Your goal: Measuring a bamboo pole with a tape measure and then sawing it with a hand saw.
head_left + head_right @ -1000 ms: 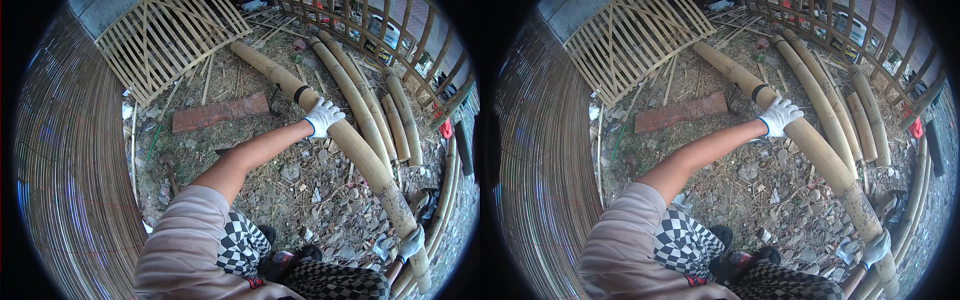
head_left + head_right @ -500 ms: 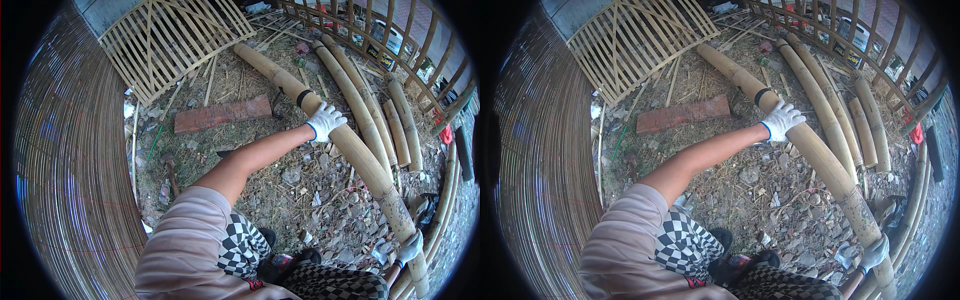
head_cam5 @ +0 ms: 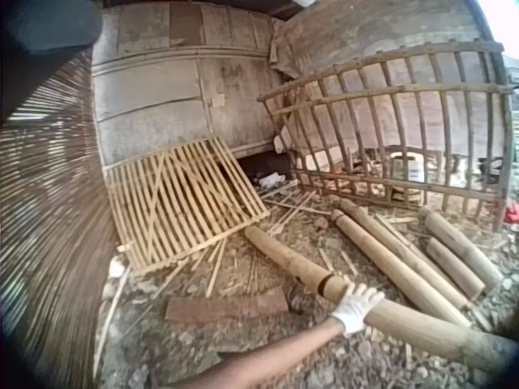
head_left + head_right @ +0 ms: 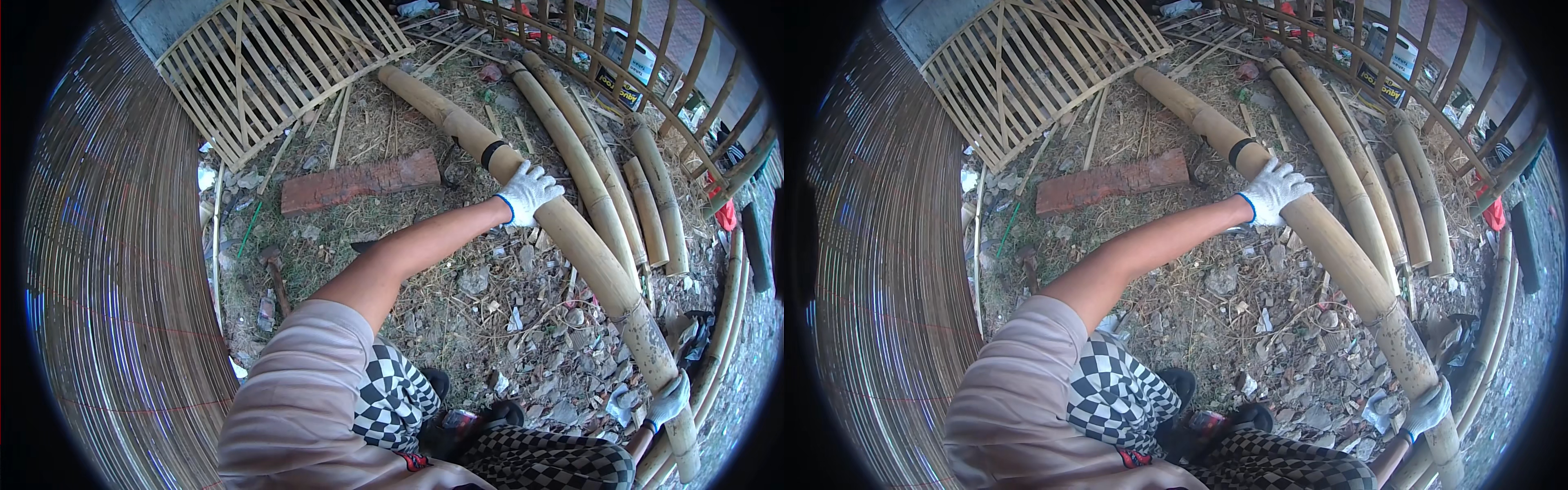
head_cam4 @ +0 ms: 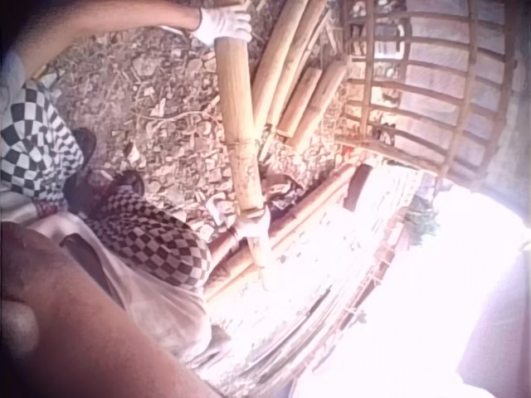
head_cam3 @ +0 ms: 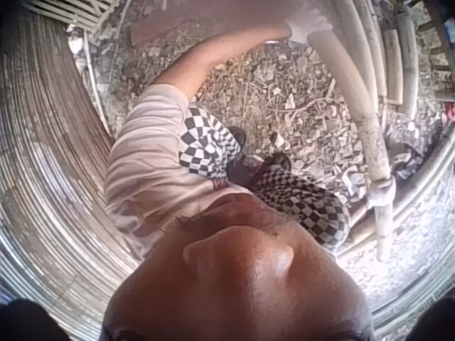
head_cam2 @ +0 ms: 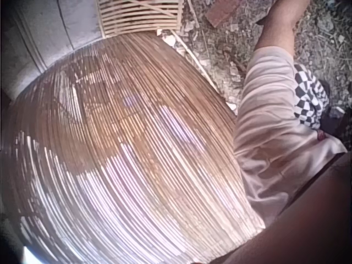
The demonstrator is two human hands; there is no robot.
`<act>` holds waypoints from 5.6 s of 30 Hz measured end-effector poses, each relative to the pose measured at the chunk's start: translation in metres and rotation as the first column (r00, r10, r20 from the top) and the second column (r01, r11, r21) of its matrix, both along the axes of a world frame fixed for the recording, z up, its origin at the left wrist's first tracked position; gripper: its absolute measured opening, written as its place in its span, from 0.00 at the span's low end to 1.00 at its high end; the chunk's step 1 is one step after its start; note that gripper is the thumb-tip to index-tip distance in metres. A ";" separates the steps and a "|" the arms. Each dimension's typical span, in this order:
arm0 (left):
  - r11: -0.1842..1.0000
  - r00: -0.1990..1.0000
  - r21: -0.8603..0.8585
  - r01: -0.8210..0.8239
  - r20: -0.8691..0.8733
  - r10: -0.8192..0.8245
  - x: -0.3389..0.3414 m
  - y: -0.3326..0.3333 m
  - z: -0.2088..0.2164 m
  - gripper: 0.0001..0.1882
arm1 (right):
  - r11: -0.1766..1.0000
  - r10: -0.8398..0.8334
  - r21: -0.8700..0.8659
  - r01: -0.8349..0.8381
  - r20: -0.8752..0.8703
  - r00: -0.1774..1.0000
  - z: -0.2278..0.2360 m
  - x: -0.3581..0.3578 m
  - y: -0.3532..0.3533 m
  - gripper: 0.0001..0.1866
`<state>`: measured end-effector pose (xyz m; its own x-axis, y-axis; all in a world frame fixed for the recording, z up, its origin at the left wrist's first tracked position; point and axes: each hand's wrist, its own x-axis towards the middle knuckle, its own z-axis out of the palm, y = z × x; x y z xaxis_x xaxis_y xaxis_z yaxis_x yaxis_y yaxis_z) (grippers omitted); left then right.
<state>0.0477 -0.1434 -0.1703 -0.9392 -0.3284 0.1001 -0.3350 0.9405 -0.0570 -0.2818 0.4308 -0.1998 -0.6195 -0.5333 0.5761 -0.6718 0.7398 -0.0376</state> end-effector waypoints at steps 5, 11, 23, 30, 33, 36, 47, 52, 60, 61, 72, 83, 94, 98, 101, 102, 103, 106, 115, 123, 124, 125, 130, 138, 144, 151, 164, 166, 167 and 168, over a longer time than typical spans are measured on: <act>1.000 1.000 -0.006 -0.007 -0.001 0.007 -0.001 -0.001 0.002 0.53 | 1.000 0.019 -0.011 -0.019 -0.042 0.999 -0.002 -0.004 0.000 0.19; 1.000 0.999 -0.021 0.012 -0.033 -0.012 0.000 -0.004 -0.002 0.52 | 1.000 0.016 -0.008 -0.016 -0.035 0.999 -0.001 -0.004 -0.004 0.19; 0.999 1.000 -0.048 0.017 -0.015 -0.017 0.005 0.003 -0.007 0.54 | 1.000 0.014 0.021 -0.014 0.017 1.000 0.002 0.013 -0.001 0.19; 0.988 0.984 -0.129 0.080 -0.151 -0.099 -0.010 -0.020 -0.010 0.49 | 0.995 0.040 -0.091 -0.040 0.005 0.999 0.022 0.073 -0.020 0.27; 0.989 0.985 -0.122 0.081 -0.143 -0.098 -0.003 -0.024 -0.004 0.46 | 0.998 0.047 -0.048 -0.041 0.139 0.989 0.000 0.132 -0.017 0.34; 0.999 1.000 -0.048 -0.009 0.006 0.010 -0.030 0.010 0.011 0.51 | 0.998 -0.049 0.054 0.030 0.393 0.918 -0.045 0.189 0.038 0.39; 0.988 0.993 0.153 -0.009 0.121 -0.010 -0.055 0.002 0.003 0.41 | 0.887 -0.439 0.415 0.204 0.617 0.653 -0.055 0.393 0.137 0.41; 0.980 0.988 0.199 -0.010 0.155 -0.021 -0.060 -0.002 0.010 0.38 | 0.856 -0.516 0.346 0.384 0.533 0.670 -0.047 0.395 0.151 0.36; 0.992 0.988 0.116 -0.042 0.151 0.024 -0.045 0.024 0.034 0.43 | 0.997 -0.019 -0.062 0.045 0.369 0.929 0.012 0.276 0.000 0.32; 0.995 0.988 0.074 -0.071 0.140 0.060 -0.042 0.016 0.023 0.47 | 0.992 0.096 -0.109 -0.064 0.326 0.941 0.030 0.252 -0.036 0.32; 0.993 0.995 0.092 -0.068 0.080 0.061 -0.024 0.038 0.038 0.43 | 0.639 0.693 0.114 -0.761 0.345 0.633 0.079 0.114 -0.319 0.34; 0.899 0.986 0.408 0.158 -0.023 -0.163 -0.011 0.041 0.033 0.32 | 0.608 0.719 0.100 -0.788 0.352 0.599 0.033 0.192 -0.334 0.42; 0.901 0.976 0.420 0.111 0.125 -0.179 -0.040 0.054 0.035 0.36 | 0.710 0.228 0.152 -0.688 0.875 0.428 0.056 0.045 -0.289 0.25; 0.906 0.983 0.405 0.127 0.068 -0.169 -0.043 0.055 0.024 0.35 | 0.286 -0.272 0.840 -0.461 0.532 0.802 -0.008 -0.089 -0.197 0.29; 0.926 0.989 0.363 0.105 0.063 -0.137 -0.027 0.041 0.023 0.36 | 0.370 -0.328 0.859 -0.354 0.477 0.815 -0.051 -0.095 -0.190 0.36; 0.929 0.988 0.353 0.116 0.056 -0.145 -0.023 0.038 0.021 0.36 | 0.488 -0.265 0.832 -0.264 0.429 0.864 -0.062 -0.090 -0.191 0.28; 0.927 0.987 0.353 0.125 0.048 -0.152 -0.020 0.036 0.026 0.36 | 0.543 -0.281 0.809 -0.224 0.426 0.860 -0.071 -0.091 -0.195 0.24; 0.927 0.991 0.350 0.135 -0.030 -0.133 -0.026 0.039 0.017 0.34 | 0.558 -0.215 0.806 -0.198 0.371 0.903 -0.091 -0.124 -0.151 0.31; 0.886 0.823 0.449 0.115 -0.543 0.169 -0.002 0.039 -0.002 0.24 | 0.930 0.201 0.117 -0.347 0.629 0.751 -0.016 -0.090 -0.161 0.29; -0.160 0.881 0.958 0.239 -0.145 0.450 0.021 0.100 0.040 0.26 | 0.658 0.721 -0.036 -0.752 0.319 0.616 0.137 0.152 -0.296 0.29; -0.377 0.882 0.892 0.250 -0.049 0.469 0.026 0.120 0.056 0.25 | 0.632 0.730 0.029 -0.774 0.314 0.608 0.151 0.178 -0.301 0.30; -0.393 0.880 0.890 0.230 -0.018 0.475 0.028 0.131 0.061 0.17 | 0.633 0.731 0.047 -0.773 0.292 0.616 0.157 0.203 -0.306 0.31; -0.281 0.805 0.905 0.319 -0.102 0.585 0.073 0.147 0.085 0.18 | 0.679 0.704 0.116 -0.725 0.175 0.688 0.161 0.247 -0.316 0.34; 0.126 0.811 0.977 0.173 -0.214 0.544 0.111 0.154 0.111 0.19 | 0.477 0.878 -0.172 -0.862 0.134 0.459 0.153 0.267 -0.305 0.36; 0.377 0.849 0.887 0.265 -0.400 0.344 0.123 0.134 0.096 0.21 | 0.429 0.828 -0.558 -0.711 0.557 0.062 0.148 0.256 -0.307 0.47; 0.123 0.845 0.910 0.396 -0.414 0.339 0.117 0.124 0.106 0.22 | 0.551 0.601 -0.655 -0.518 0.741 -0.298 0.138 0.249 -0.304 0.28; 0.061 0.866 0.962 0.266 -0.266 0.423 0.112 0.132 0.087 0.15 | 0.491 0.525 -0.615 -0.617 0.774 -0.354 0.143 0.242 -0.284 0.39; 0.083 0.881 0.963 0.255 -0.267 0.390 0.114 0.134 0.094 0.15 | 0.575 0.434 -0.598 -0.559 0.802 -0.411 0.141 0.244 -0.284 0.40; 0.099 0.898 0.964 0.247 -0.266 0.350 0.115 0.135 0.097 0.15 | 0.563 0.438 -0.576 -0.593 0.816 -0.377 0.139 0.245 -0.284 0.40; 0.102 0.896 0.964 0.244 -0.264 0.356 0.117 0.134 0.100 0.15 | 0.552 0.442 -0.552 -0.625 0.829 -0.342 0.139 0.247 -0.286 0.39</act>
